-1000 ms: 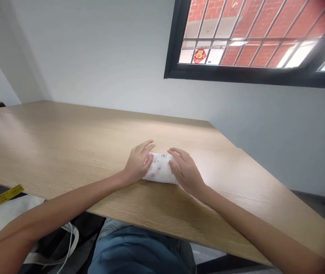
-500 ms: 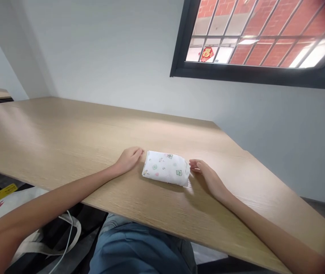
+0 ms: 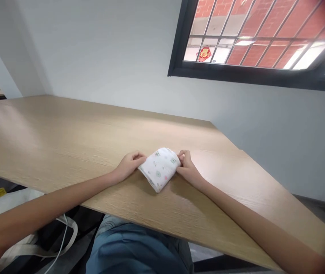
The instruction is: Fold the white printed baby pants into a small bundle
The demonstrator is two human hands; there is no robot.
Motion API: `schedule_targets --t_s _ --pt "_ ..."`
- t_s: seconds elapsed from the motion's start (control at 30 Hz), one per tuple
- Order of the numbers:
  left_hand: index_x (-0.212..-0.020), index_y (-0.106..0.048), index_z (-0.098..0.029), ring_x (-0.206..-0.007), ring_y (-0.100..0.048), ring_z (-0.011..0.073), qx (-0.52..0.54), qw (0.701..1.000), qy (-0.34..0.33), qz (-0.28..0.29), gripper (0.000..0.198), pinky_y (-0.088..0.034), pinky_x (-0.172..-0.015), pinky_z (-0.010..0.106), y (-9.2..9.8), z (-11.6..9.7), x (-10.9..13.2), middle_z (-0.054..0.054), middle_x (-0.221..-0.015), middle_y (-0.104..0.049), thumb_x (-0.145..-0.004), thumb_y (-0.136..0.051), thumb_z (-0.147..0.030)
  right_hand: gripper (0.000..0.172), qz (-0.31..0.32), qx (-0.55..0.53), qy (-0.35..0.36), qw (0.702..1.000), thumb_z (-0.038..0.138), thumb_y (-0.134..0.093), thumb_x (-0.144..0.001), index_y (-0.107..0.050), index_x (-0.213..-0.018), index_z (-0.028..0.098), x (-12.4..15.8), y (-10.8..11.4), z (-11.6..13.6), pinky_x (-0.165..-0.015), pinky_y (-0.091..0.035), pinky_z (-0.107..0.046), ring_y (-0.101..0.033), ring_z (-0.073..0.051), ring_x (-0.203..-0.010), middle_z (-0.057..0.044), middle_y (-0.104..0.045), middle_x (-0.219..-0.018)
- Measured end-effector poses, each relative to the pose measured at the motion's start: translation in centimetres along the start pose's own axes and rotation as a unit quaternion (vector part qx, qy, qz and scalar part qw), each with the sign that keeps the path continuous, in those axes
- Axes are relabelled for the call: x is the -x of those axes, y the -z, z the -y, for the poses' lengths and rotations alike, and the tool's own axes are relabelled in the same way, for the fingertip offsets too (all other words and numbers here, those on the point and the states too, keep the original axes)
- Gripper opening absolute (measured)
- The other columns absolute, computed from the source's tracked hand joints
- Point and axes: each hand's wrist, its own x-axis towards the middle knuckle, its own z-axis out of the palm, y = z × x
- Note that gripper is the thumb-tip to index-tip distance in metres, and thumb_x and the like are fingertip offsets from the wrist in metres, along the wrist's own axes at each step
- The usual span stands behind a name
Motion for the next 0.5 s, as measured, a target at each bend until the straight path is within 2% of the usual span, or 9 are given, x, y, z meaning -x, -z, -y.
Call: schedule_targets --t_s 0.17,0.27,0.33,0.4,0.5 --pt "-0.073 -0.053 -0.014 -0.061 -0.053 0.0117 -0.040 0.999 0.021 0.019 0.023 -0.042 -0.060 0.022 -0.3 -0.7 4.5 0.000 -0.068 -0.057 -0.079 -0.050 -0.036 0.028 0.035 -0.017 0.016 0.999 0.015 -0.042 -0.061 -0.035 -0.088 0.020 -3.7 -1.2 -0.7 -0.064 -0.038 -0.026 -0.046 -0.013 -0.071 0.002 -0.046 -0.077" --pt "-0.081 -0.053 -0.015 -0.059 -0.054 0.0124 -0.075 0.997 0.032 0.010 0.023 -0.041 -0.057 0.023 -0.4 -0.9 5.4 0.000 -0.068 -0.056 -0.083 -0.043 -0.036 0.022 0.009 0.020 0.013 1.000 0.016 -0.042 -0.067 -0.042 -0.089 0.017 -3.5 -1.2 -0.4 -0.072 -0.041 -0.031 -0.049 -0.016 -0.078 -0.003 -0.050 -0.085" --pt "-0.083 -0.053 -0.016 -0.059 -0.053 0.0135 -0.156 0.988 0.022 0.006 0.020 -0.038 -0.056 0.023 -0.6 -1.1 5.4 0.000 -0.067 -0.055 -0.083 -0.041 -0.032 0.021 -0.026 0.086 0.049 0.995 0.020 -0.042 -0.074 -0.044 -0.095 0.017 -2.1 -1.2 0.4 -0.077 -0.041 -0.035 -0.049 -0.018 -0.085 -0.007 -0.051 -0.093" --pt "-0.078 -0.055 -0.017 -0.062 -0.053 0.0158 -0.248 0.969 0.000 0.012 0.018 -0.037 -0.058 0.025 -0.8 -1.6 5.2 0.001 -0.069 -0.057 -0.082 -0.041 -0.028 0.024 -0.005 0.186 0.129 0.974 0.028 -0.043 -0.080 -0.045 -0.101 0.018 -0.3 -1.5 1.5 -0.083 -0.038 -0.040 -0.047 -0.022 -0.095 -0.009 -0.051 -0.102" --pt "-0.074 -0.054 -0.019 -0.070 -0.054 0.0192 -0.306 0.951 -0.024 0.028 0.020 -0.037 -0.064 0.028 -1.4 -2.1 4.8 0.004 -0.078 -0.060 -0.084 -0.038 -0.026 0.045 0.100 0.327 0.215 0.915 0.045 -0.055 -0.076 -0.045 -0.110 0.017 2.1 -2.4 3.2 -0.089 -0.035 -0.045 -0.041 -0.029 -0.108 -0.014 -0.048 -0.114"
